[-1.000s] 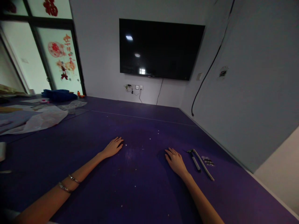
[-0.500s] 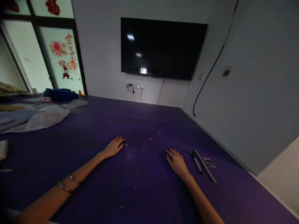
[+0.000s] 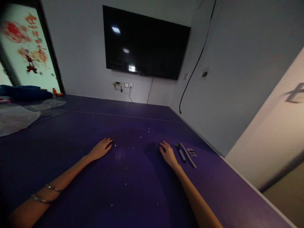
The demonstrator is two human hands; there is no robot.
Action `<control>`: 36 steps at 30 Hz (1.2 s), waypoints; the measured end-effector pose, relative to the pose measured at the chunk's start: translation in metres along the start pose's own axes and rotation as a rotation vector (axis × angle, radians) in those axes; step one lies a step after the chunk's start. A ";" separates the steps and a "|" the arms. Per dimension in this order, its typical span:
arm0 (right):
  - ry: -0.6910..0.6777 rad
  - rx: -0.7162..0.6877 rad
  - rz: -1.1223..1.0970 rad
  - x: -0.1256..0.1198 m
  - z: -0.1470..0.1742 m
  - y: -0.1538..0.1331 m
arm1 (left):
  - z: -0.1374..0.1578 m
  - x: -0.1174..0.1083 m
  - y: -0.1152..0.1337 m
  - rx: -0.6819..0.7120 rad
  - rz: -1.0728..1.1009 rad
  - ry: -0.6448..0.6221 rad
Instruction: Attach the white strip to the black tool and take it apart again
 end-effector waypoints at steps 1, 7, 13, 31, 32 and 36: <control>0.043 0.035 0.015 -0.008 0.000 0.007 | -0.001 0.000 0.000 -0.001 -0.005 -0.001; 0.033 0.280 0.283 -0.068 0.010 0.056 | -0.004 0.006 -0.005 0.002 -0.010 0.032; -0.080 0.467 0.305 -0.083 0.028 0.074 | -0.005 0.005 -0.005 0.022 -0.041 0.024; -0.088 0.562 0.300 -0.071 0.039 0.062 | -0.006 -0.013 0.004 -0.026 0.008 0.066; -0.071 0.551 0.286 -0.071 0.039 0.059 | -0.008 -0.018 0.009 -0.043 0.023 0.089; 0.006 0.451 0.230 -0.071 0.032 0.039 | -0.022 -0.036 0.049 -0.072 0.135 0.214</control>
Point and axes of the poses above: each hand's wrist, its own z-axis away from the middle knuckle, its own x-axis out of the palm, y = z × x, the point moved 3 cm from there along -z, towards the middle knuckle, and after that the axes turned 3 degrees about x, right-handed, at the moved point
